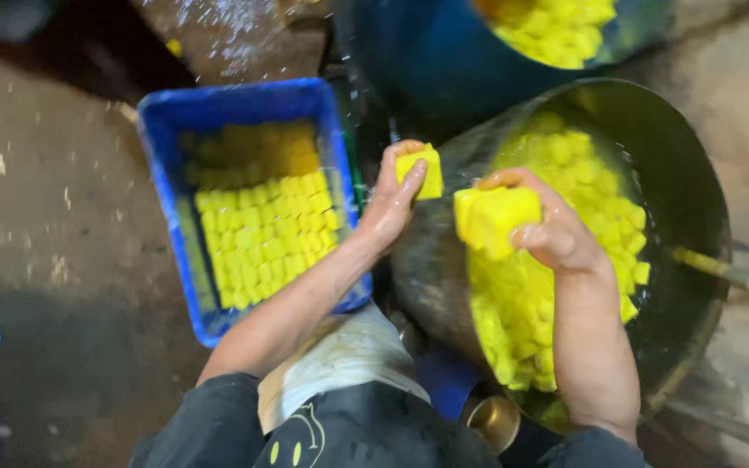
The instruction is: The person takes yellow blocks out of a large vat of water by hand and places them into a blue crate.
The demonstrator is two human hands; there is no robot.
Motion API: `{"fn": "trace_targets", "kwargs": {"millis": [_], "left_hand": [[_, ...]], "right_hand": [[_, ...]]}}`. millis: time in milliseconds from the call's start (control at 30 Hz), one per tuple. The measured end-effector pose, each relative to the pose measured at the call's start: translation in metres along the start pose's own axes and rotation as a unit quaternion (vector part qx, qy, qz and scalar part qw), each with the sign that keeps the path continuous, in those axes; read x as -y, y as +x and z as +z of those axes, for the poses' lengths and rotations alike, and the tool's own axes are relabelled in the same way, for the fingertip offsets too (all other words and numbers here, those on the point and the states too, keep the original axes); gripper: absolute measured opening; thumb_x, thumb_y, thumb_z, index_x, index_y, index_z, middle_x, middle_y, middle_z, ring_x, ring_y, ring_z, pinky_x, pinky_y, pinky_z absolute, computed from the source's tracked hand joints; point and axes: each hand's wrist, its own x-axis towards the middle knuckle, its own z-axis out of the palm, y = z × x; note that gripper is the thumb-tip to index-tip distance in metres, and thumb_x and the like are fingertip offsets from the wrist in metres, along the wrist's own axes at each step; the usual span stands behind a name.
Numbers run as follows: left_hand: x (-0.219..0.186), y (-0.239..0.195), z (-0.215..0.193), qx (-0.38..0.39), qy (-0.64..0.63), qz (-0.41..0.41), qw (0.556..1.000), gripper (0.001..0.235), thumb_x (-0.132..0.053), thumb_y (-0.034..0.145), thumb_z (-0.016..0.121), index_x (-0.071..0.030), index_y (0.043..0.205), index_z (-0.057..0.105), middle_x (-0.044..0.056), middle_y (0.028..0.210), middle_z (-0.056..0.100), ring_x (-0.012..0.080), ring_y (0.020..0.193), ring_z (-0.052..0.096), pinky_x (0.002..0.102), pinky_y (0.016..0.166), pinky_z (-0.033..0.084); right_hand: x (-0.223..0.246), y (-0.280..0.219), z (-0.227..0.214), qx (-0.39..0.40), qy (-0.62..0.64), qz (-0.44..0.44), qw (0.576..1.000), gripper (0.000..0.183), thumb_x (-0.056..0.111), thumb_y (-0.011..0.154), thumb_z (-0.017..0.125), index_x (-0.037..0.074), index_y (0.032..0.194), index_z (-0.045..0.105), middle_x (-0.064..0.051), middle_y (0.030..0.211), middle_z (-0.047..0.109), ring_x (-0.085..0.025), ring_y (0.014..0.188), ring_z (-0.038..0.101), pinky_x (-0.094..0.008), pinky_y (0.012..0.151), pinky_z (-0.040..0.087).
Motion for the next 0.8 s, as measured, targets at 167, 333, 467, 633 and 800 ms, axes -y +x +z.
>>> {"fn": "trace_targets", "kwargs": {"millis": [167,333,467,633,800], "left_hand": [[0.033,-0.060,-0.078,-0.054,-0.352,-0.057,0.933,0.035,-0.039,0.109,0.047,-0.015,0.134,0.047,0.006,0.118,0.056,0.0184,0.105,0.059,0.034,0.092,0.050],[0.079,-0.094,-0.171,-0.145,-0.369,-0.103,0.912,0.051,-0.054,0.106,0.041,-0.017,0.140,0.048,0.007,0.122,0.058,0.0186,0.104,0.062,0.036,0.087,0.055],[0.136,-0.057,-0.224,-0.201,-0.421,-0.290,0.836,0.077,-0.072,0.092,0.022,-0.019,0.141,0.050,0.006,0.126,0.063,0.0218,0.107,0.061,0.046,0.084,0.049],[0.214,-0.004,-0.301,-0.197,-0.271,-0.376,0.864,0.070,-0.063,0.096,0.031,-0.012,0.136,0.056,0.011,0.129,0.066,0.0284,0.117,0.062,0.046,0.096,0.048],[0.253,-0.020,-0.340,-0.258,0.142,-0.192,0.936,0.047,-0.041,0.099,0.052,-0.004,0.123,0.071,0.017,0.121,0.075,0.0320,0.118,0.071,0.040,0.102,0.053]], "right_hand": [[-0.037,0.065,0.123,0.034,-0.442,-0.080,0.893,0.065,0.031,0.072,0.089,0.008,0.127,0.063,-0.015,0.129,0.057,-0.031,0.124,0.057,-0.041,0.109,0.047],[-0.184,0.128,0.148,0.071,-0.465,-0.149,0.870,0.061,0.038,0.076,0.079,0.007,0.126,0.066,-0.017,0.146,0.047,-0.036,0.141,0.043,-0.048,0.119,0.035],[-0.283,0.251,0.096,0.112,0.043,0.312,0.943,0.061,0.040,0.086,0.071,0.004,0.134,0.063,-0.013,0.134,0.066,-0.031,0.123,0.061,-0.046,0.109,0.047],[-0.365,0.411,0.031,0.119,-0.032,0.431,0.894,0.044,0.032,0.095,0.063,0.006,0.130,0.065,-0.013,0.127,0.070,-0.028,0.113,0.069,-0.046,0.103,0.052],[-0.436,0.428,0.042,0.039,-0.545,0.228,0.806,0.067,0.054,0.086,0.066,0.008,0.134,0.064,-0.020,0.138,0.060,-0.041,0.124,0.054,-0.054,0.103,0.041]]}}
